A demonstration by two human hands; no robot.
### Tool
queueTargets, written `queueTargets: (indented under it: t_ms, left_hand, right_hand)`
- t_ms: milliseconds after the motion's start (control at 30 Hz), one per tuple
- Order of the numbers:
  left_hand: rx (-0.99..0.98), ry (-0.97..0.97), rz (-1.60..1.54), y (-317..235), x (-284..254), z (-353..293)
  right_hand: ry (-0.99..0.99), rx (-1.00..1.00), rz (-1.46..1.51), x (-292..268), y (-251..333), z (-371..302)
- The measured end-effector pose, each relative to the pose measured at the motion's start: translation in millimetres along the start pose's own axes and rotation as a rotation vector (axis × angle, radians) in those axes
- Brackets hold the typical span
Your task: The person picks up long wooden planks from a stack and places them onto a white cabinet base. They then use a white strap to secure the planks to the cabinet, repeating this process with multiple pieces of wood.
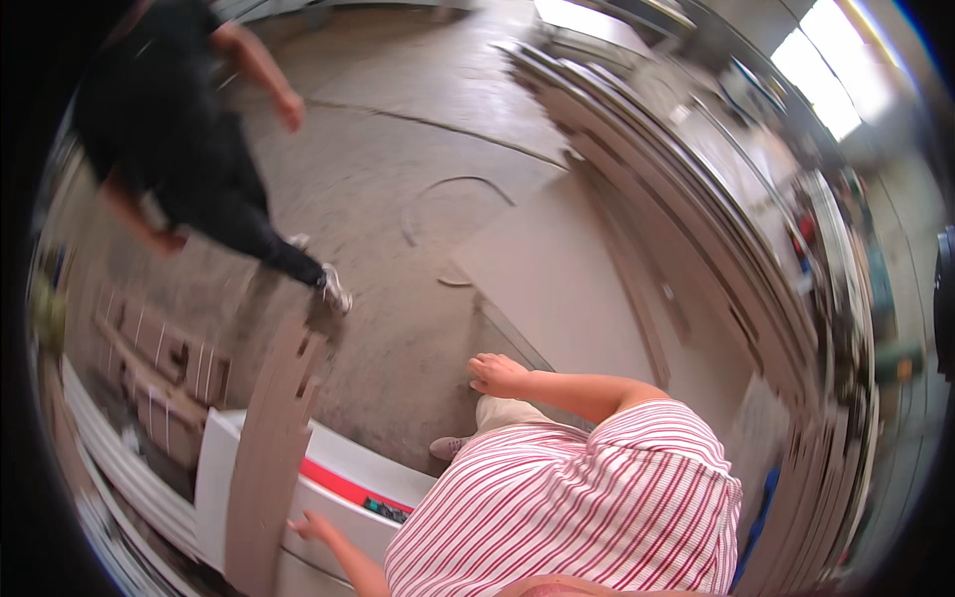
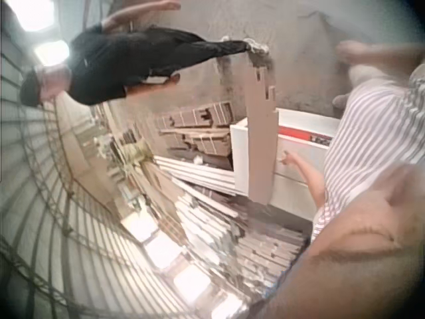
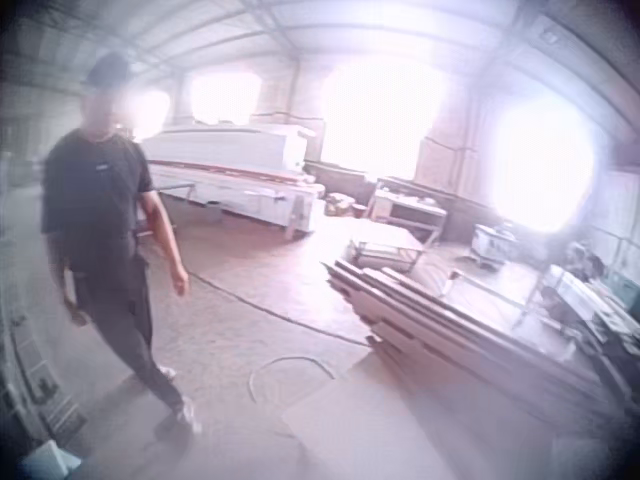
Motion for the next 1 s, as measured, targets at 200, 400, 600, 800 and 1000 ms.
queueTargets:
  t_ms: [200, 400, 600, 800, 1000]
  left_hand:
    - [0.533, 0.403, 0.193, -32.0, 35.8, -169.1]
    - [0.349, 1.175, 0.296, -81.3, 129.6, -295.4]
    - [0.219, 1.381, 0.472, -115.9, 171.4, -342.7]
    - [0.184, 1.38, 0.565, -130.7, 188.1, -359.3]
    - [0.201, 1.43, 0.608, -142.0, 200.4, -371.4]
  right_hand:
    - [-0.085, 0.438, 0.126, 13.5, -127.2, -45.5]
    - [-0.369, 1.166, 0.047, 42.2, -391.5, -99.8]
    - [-0.252, 1.381, 0.137, 27.3, -472.2, -160.8]
    - [-0.639, 1.207, 0.158, -63.8, -491.0, -198.8]
    - [-0.336, 1.43, 0.037, -1.5, -589.1, -217.5]
Point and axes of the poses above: each hand's wrist, its own z-axis towards the middle knuckle, its own x-axis out of the palm, y = z × x, the point moved 1 cm from there along z, towards the middle knuckle, and after that the axes turned 9 degrees about -z, right-handed, at the moved point
